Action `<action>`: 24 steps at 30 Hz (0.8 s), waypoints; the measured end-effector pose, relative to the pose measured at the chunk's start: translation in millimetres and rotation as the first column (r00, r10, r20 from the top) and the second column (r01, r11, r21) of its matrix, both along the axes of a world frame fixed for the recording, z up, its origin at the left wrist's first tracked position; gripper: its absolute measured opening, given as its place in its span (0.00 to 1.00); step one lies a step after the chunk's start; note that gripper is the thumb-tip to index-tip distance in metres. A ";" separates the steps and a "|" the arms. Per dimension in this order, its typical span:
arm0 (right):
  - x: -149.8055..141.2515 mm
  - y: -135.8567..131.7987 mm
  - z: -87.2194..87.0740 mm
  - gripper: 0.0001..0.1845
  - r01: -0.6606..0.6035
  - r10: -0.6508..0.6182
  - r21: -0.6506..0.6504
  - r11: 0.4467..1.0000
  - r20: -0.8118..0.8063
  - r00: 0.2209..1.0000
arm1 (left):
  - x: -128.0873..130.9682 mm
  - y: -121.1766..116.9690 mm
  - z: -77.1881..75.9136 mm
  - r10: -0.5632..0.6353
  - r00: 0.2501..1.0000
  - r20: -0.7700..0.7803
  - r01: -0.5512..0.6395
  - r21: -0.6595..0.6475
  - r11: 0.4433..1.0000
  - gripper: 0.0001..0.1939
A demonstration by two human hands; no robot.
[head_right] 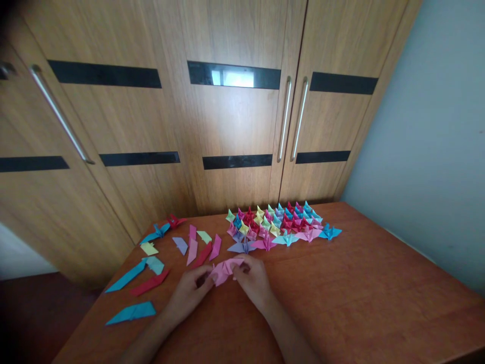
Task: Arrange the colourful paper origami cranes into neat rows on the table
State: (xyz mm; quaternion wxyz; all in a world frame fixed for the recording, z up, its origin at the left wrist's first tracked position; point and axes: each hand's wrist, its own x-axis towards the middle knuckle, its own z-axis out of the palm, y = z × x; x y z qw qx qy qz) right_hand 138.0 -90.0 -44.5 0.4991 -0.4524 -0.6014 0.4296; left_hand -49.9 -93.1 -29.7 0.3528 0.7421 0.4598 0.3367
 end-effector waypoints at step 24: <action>12.1 -5.1 4.3 0.13 -0.420 0.320 -0.205 0.884 -0.390 0.863 | 1.8 -7.9 9.6 0.028 0.883 0.468 0.199 -0.428 0.882 0.15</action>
